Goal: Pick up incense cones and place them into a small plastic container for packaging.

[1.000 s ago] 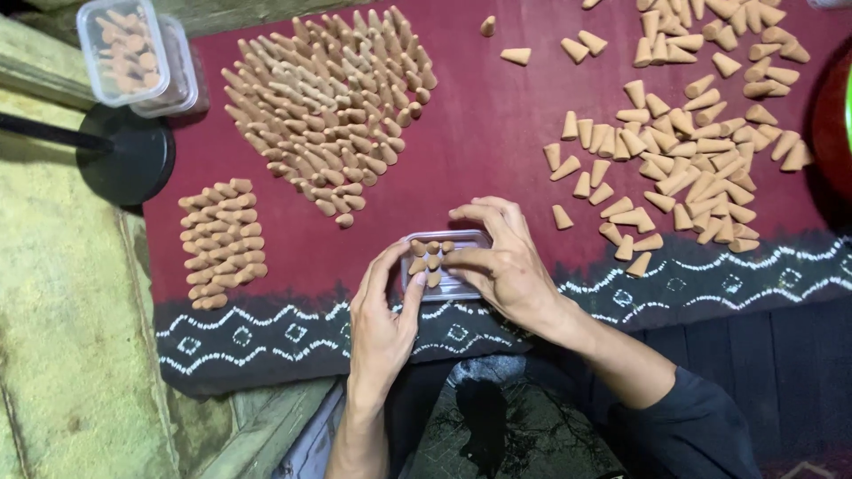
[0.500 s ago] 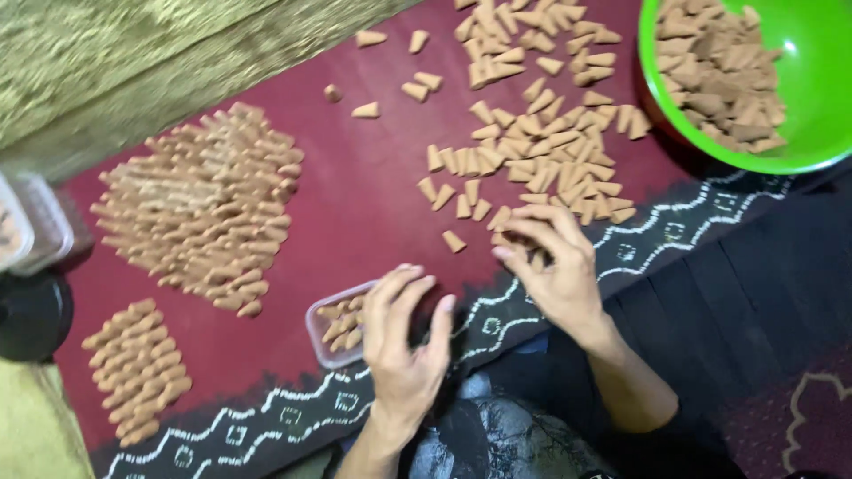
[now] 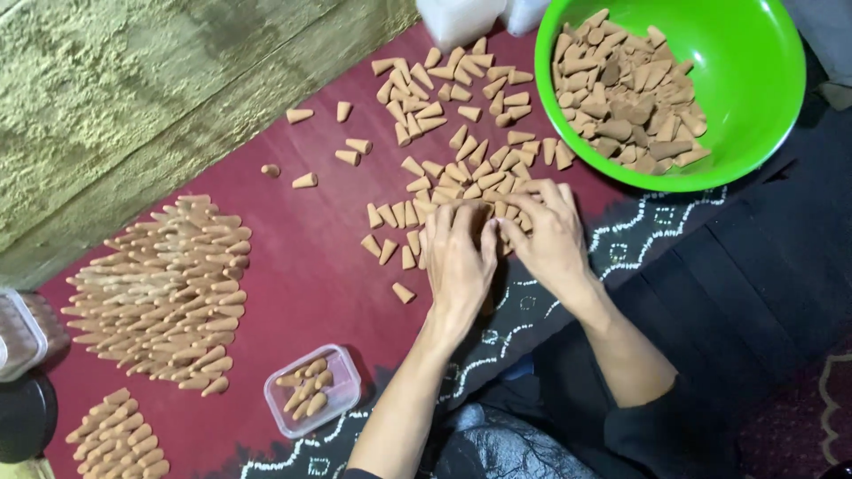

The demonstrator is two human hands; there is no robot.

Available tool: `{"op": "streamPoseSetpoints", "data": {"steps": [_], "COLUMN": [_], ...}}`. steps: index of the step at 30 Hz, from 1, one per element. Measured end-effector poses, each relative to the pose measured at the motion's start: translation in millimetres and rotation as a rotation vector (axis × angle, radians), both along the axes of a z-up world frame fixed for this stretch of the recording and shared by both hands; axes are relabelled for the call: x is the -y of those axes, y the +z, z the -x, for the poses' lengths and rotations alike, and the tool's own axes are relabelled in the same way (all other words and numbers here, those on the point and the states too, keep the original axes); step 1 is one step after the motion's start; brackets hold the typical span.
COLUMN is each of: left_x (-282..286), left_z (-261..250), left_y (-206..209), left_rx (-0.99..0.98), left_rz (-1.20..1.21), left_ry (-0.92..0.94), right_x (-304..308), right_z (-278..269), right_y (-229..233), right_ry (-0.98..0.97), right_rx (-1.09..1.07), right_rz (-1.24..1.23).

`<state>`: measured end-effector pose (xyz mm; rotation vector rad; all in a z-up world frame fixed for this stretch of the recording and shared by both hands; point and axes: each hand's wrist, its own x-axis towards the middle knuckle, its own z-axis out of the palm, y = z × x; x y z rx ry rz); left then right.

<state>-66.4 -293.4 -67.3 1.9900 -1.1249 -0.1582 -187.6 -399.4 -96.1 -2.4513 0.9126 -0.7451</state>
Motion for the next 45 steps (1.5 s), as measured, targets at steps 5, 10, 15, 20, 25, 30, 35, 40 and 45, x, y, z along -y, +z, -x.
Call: {"op": "streamPoseSetpoints", "data": {"steps": [5, 10, 15, 20, 25, 30, 35, 40, 45], "left_x": [15, 14, 16, 17, 23, 14, 10, 10, 0], "left_z": [-3, -1, 4, 11, 2, -8, -16, -18, -21], "left_y": [-21, -23, -43, -32, -70, -47, -49, -43, -25], "left_rx": [0.103, 0.191, 0.265, 0.344, 0.386, 0.353, 0.325, 0.306, 0.235], "left_rz": [-0.157, -0.232, -0.181, -0.076, -0.015, -0.065, -0.105, -0.161, 0.091], "left_ry": [-0.017, -0.021, 0.003, -0.005, -0.018, 0.009, -0.035, -0.045, -0.092], "right_x": [-4, -6, -12, -15, -21, -24, -33, -39, -58], "right_z": [-4, -6, -3, -6, -11, -12, -10, -14, -19], "right_y": [3, 5, -2, 3, 7, 16, 19, 21, 44], "right_ry": [-0.078, -0.084, -0.005, 0.016, 0.023, 0.006, 0.005, -0.002, -0.051], "right_rx": [-0.011, 0.01, 0.066, 0.177, 0.277, 0.319, 0.337, 0.344, 0.498], "right_rz": [-0.058, -0.059, -0.017, -0.029, -0.092, -0.102, -0.122, -0.114, -0.081]}}
